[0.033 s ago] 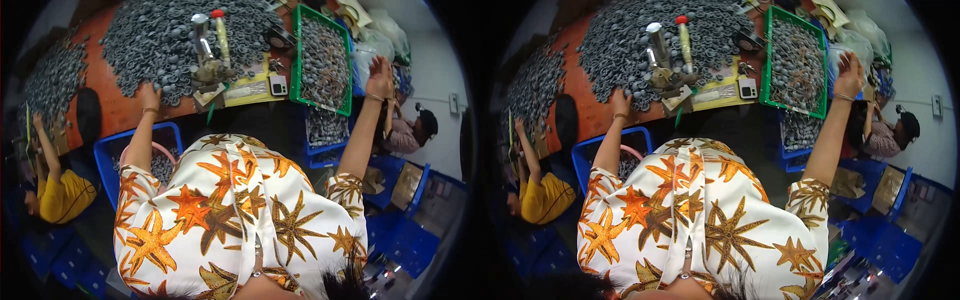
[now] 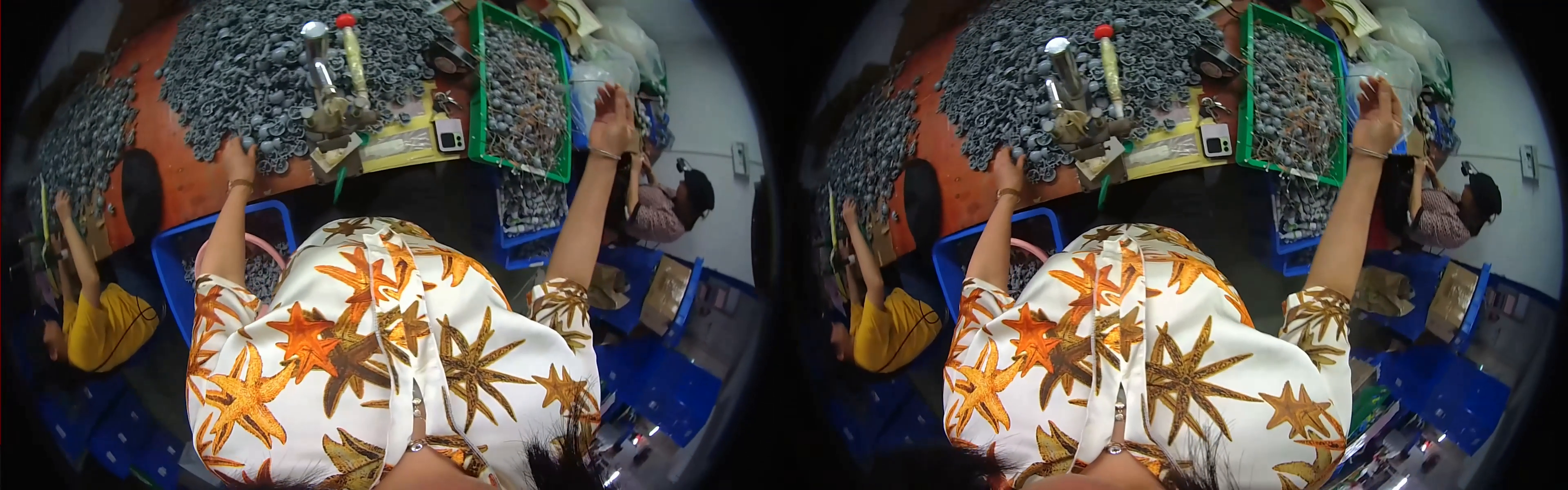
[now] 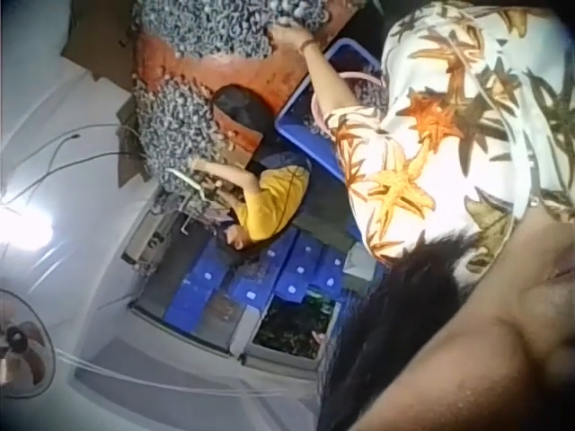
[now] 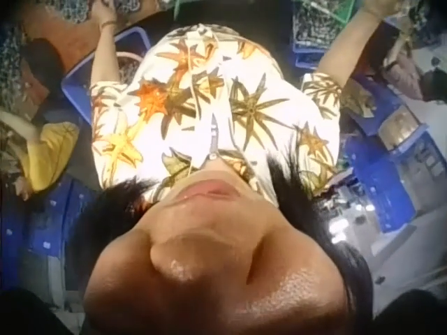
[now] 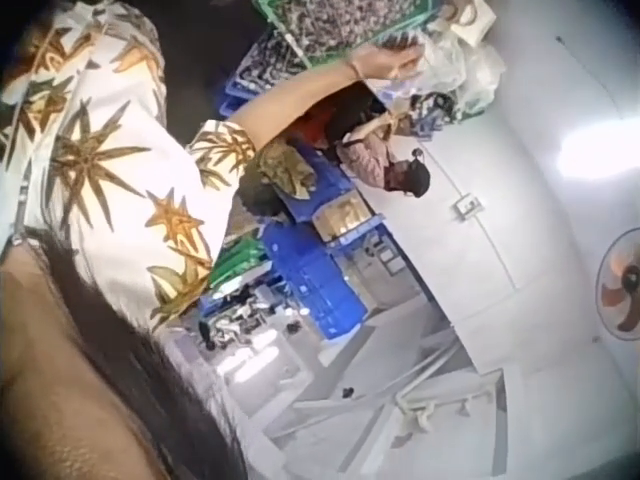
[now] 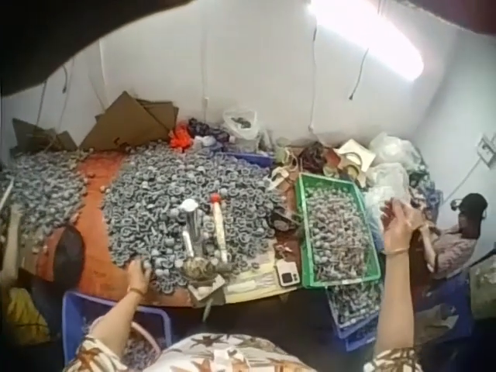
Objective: Assembling small gray plastic components by inserting green pins and using a manual press tool at a factory workbench.
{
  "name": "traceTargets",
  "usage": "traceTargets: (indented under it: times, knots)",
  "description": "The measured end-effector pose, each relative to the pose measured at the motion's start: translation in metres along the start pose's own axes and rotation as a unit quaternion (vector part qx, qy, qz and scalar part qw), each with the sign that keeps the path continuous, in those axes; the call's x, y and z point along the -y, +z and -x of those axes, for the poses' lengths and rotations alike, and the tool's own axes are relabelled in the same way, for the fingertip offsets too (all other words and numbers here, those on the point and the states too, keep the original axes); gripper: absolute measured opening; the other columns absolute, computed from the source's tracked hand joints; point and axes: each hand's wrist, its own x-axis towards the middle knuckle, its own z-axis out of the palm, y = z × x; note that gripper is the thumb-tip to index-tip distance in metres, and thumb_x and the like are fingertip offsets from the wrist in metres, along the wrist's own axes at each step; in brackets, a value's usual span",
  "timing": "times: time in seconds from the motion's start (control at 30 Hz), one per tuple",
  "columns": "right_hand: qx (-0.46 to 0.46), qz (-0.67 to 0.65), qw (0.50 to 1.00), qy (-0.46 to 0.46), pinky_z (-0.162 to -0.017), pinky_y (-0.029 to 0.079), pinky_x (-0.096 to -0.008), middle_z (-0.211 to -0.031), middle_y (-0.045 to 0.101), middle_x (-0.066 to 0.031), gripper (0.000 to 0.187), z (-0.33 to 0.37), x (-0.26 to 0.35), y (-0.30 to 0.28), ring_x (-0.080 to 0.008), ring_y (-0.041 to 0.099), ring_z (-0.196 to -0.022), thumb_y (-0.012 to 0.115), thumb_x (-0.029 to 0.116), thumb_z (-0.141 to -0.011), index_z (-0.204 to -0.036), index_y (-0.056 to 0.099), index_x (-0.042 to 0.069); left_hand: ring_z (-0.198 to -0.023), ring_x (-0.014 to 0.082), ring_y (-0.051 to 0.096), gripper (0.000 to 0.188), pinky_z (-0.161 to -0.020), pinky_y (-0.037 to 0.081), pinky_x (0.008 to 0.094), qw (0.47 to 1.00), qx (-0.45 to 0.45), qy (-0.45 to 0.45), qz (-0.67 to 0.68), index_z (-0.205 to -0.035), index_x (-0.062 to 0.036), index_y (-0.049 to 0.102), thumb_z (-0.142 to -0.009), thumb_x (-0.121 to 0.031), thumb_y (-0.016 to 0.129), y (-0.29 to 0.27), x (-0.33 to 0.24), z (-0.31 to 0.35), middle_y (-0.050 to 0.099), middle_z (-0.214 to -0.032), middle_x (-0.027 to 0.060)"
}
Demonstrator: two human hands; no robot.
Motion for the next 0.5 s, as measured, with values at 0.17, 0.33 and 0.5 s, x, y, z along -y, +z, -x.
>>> traceTargets:
  times: [0.17,0.33,0.5]
  knots:
    - [0.04,-0.025,0.995,0.092,-0.066,0.05,-0.0267,-0.082,0.063,-0.0083,0.014,0.078,-0.023,0.034,-0.018,0.061,-0.075,0.054,0.011,-0.084,-0.092,0.06,0.001,-0.081,0.0249,0.056,0.032,-0.064,0.047,0.0357,0.924,-0.156,-0.183,0.298,-0.104,-0.0018,0.052,-0.08,-0.022,0.058,0.037,0.033,-0.003,0.054,-0.099,0.012]
    - [0.078,0.004,0.975,0.209,-0.061,0.048,-0.0245,-0.074,0.061,-0.0057,0.011,0.167,-0.087,0.066,-0.0135,0.059,-0.066,0.056,0.01,-0.083,-0.087,0.06,0.001,-0.057,0.0173,0.057,0.026,-0.046,0.046,0.0264,0.619,0.027,-0.415,0.666,-0.095,-0.0074,0.051,-0.085,-0.032,0.051,0.008,-0.015,0.01,0.059,-0.072,0.0089]
    - [0.157,0.052,0.95,0.265,-0.058,0.046,-0.022,-0.07,0.061,-0.0049,0.01,0.199,-0.106,0.094,-0.0116,0.059,-0.063,0.057,0.01,-0.082,-0.083,0.06,0.0,-0.07,0.0152,0.058,0.027,-0.058,0.048,0.0264,0.719,0.076,-0.349,0.597,-0.093,-0.0059,0.051,-0.075,-0.017,0.067,-0.005,-0.084,0.038,0.059,-0.08,0.0063]
